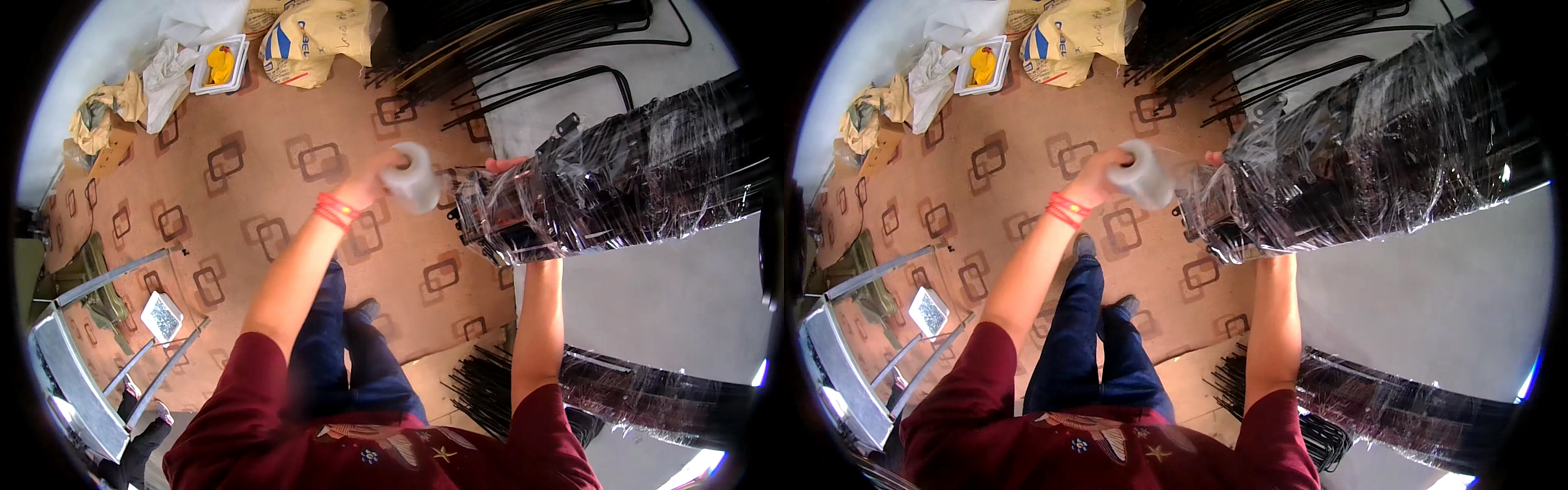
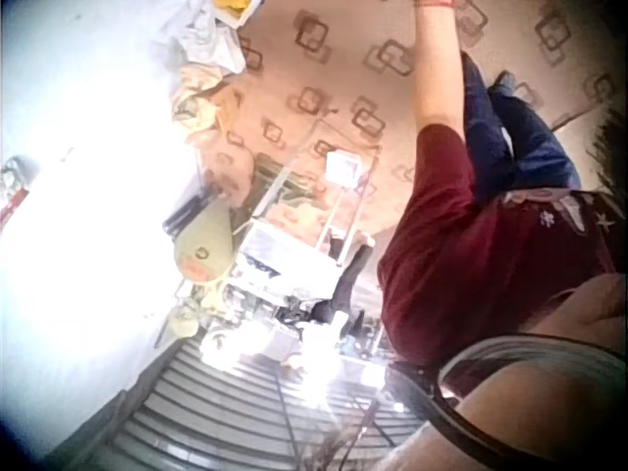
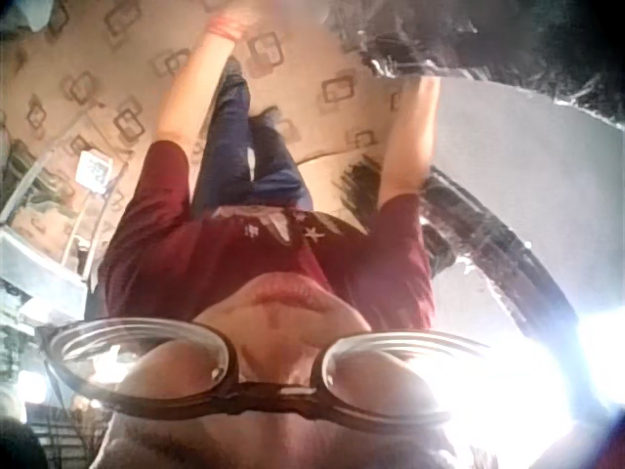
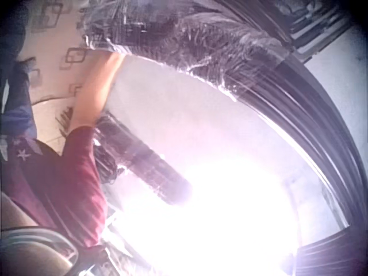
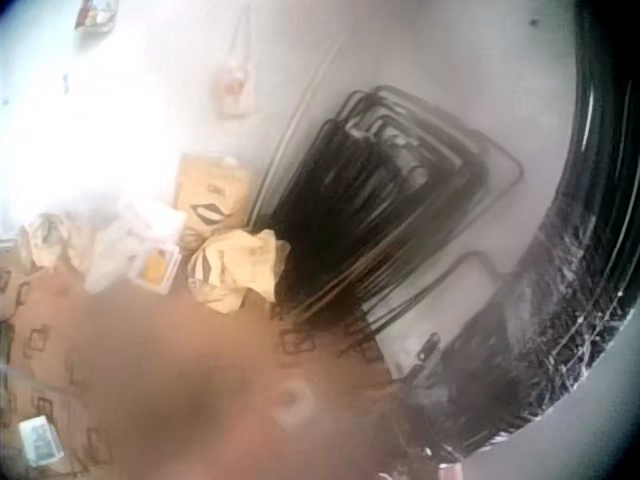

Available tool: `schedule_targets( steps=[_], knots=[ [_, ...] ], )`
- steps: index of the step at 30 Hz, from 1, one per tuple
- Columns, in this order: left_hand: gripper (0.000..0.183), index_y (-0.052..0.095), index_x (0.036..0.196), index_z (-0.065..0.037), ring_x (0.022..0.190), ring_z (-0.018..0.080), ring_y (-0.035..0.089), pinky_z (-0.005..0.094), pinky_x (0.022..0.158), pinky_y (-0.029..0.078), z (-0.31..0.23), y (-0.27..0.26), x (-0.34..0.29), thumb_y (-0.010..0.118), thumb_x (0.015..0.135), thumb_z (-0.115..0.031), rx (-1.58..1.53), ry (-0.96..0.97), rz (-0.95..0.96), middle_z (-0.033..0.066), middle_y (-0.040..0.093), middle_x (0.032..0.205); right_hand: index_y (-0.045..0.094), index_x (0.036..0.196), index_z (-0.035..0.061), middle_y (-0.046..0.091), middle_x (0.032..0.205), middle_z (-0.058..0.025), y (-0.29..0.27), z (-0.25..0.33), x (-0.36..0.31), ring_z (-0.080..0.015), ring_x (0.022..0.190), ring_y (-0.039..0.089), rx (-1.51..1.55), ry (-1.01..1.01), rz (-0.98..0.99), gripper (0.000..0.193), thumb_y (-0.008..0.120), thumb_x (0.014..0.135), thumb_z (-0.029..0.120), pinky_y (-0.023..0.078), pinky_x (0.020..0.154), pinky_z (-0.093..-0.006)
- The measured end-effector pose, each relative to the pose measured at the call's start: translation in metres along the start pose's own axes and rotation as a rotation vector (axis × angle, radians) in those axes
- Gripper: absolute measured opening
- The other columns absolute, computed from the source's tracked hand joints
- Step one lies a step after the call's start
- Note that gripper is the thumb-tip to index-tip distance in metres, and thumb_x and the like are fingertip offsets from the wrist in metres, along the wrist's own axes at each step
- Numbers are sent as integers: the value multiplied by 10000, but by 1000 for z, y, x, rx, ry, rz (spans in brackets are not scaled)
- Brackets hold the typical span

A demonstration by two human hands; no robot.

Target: The person wraps bundles of curved black metal frames using a roll of plastic film. They secure the film around the metal, rotate the bundle to apply several layers, and then place the wrapped parts on a stack on the floor.

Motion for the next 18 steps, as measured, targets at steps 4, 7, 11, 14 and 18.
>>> schedule_targets(
  steps=[4, 7, 11, 14, 18],
  knots=[
    [551, 497, 1137, -29, 942, 216, 555, 312, 809, 459, 2, 4, -45, 598, 680, -319, 71, -21, 371, 109, 555, 1029, 530, 1102, 37, 538, 1149, -142, -16, -17, -12, -278, 1090, 500, 444, 156, -177, 453, 601, 794, 361, 425, 920, -415],
    [637, 464, 1177, -17, 1023, 210, 522, 319, 873, 430, 31, 11, -64, 576, 622, -309, 19, -51, 357, 124, 528, 1107, 495, 1189, 69, 509, 1211, -90, -36, -50, -55, -265, 1101, 477, 478, 113, -368, 463, 519, 848, 381, 379, 951, -416],
    [720, 314, 1316, -54, 1137, 233, 454, 353, 965, 366, 65, 31, -85, 597, 685, -252, -132, -57, 508, 113, 453, 1229, 517, 1153, 87, 542, 1145, -66, -17, -91, -90, -253, 1081, 479, 824, 170, -567, 496, 456, 848, 473, 371, 938, -426],
    [788, 197, 1364, -70, 1194, 252, 410, 364, 995, 344, 79, 79, -113, 609, 701, -168, -354, -156, 457, 127, 430, 1262, 519, 1113, 85, 564, 1068, -77, -30, -105, -104, -248, 1030, 511, 561, 126, -756, 477, 457, 845, 475, 398, 907, -422],
    [623, 255, 1298, -59, 1197, 277, 414, 365, 1007, 333, 85, 126, -126, 574, 772, -160, -634, -14, 425, 152, 415, 1292, 506, 1039, 31, 572, 861, -80, -21, -88, -116, -209, 682, 566, 533, 442, -909, 349, 472, 865, 331, 478, 568, -332]
  ],
)
Point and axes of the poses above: each hand's wrist, its own x-axis towards the middle knuckle, its own y-axis out of the palm, z = x × y, the point moved 2 cm from there along x, towards the middle knuckle
